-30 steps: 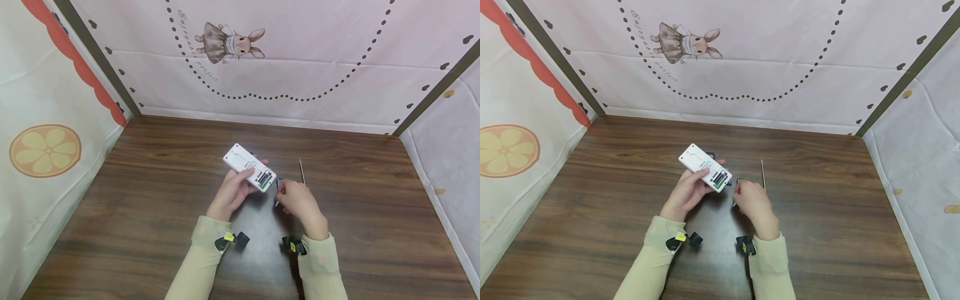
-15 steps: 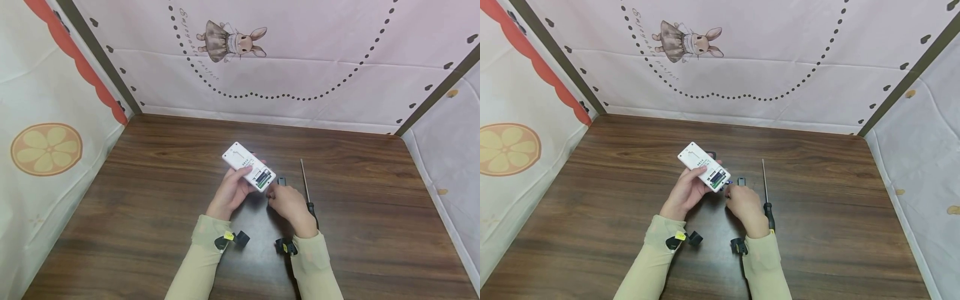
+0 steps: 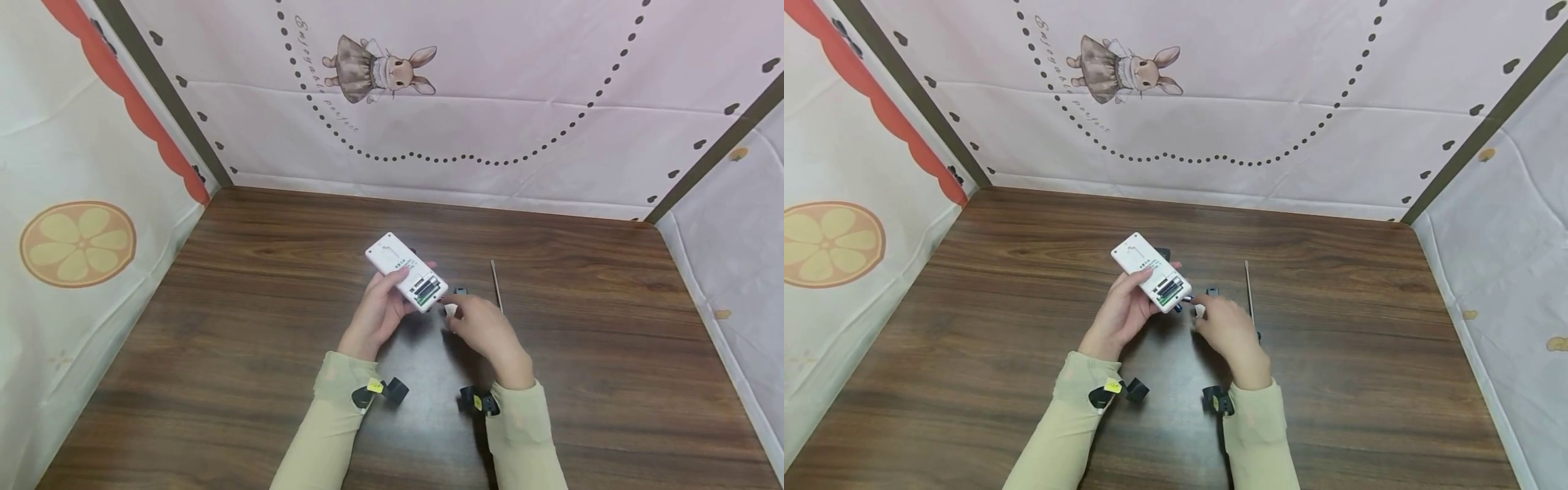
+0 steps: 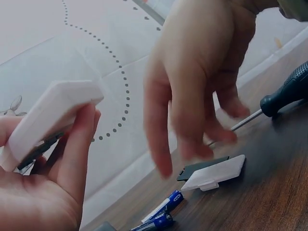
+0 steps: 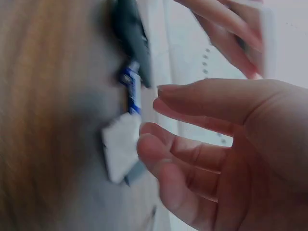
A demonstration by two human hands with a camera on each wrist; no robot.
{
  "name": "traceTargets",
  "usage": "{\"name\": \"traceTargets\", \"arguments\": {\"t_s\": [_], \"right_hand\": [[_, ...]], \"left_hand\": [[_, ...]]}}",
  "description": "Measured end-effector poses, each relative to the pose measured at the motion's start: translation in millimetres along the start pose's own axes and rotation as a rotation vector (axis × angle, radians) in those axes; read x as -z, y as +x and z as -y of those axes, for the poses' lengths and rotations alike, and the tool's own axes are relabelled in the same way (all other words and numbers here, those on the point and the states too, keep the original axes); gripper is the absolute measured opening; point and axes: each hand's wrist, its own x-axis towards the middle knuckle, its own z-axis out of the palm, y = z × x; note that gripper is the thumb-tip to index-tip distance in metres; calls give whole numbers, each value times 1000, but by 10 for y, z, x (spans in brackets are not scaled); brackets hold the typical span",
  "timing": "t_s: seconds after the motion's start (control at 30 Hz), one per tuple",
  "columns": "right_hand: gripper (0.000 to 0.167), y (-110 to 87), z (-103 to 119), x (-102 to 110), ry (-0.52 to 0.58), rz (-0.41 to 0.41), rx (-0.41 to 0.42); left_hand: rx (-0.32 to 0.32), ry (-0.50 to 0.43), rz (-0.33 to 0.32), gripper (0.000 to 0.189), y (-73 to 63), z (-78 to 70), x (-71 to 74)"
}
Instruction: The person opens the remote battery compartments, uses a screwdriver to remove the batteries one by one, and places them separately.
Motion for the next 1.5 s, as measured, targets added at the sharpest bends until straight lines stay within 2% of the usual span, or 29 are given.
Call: {"name": "traceTargets", "arguments": {"t_s": [0.2,0.37,0.63,0.87,1.0,1.1,1.2,1.3,1.5], "right_hand": [[25,-99,-227,179,60,-51,-94],[27,-167,-400,247,97,-11,-162],[35,-192,-540,241,75,47,-212],[46,-226,-611,205,91,85,-239],[58,-248,-632,186,98,136,-246],[56,-244,-633,186,85,143,-235],[43,-241,-638,199,72,132,-230],[33,-239,-640,218,81,88,-218],[33,-247,-583,279,179,-67,-187]], "left_hand": [[-17,-10,-39,42,21,-3,19],[-26,-55,-74,46,18,-32,32],[-29,-96,-14,51,-24,-62,49],[-77,-54,61,57,-15,-84,58],[-81,-31,72,56,-10,-93,61],[-78,-19,68,56,-4,-92,64],[-77,-16,59,55,-1,-74,70],[-80,-18,49,54,-4,-66,75],[-87,-26,23,54,4,-82,74]]}}
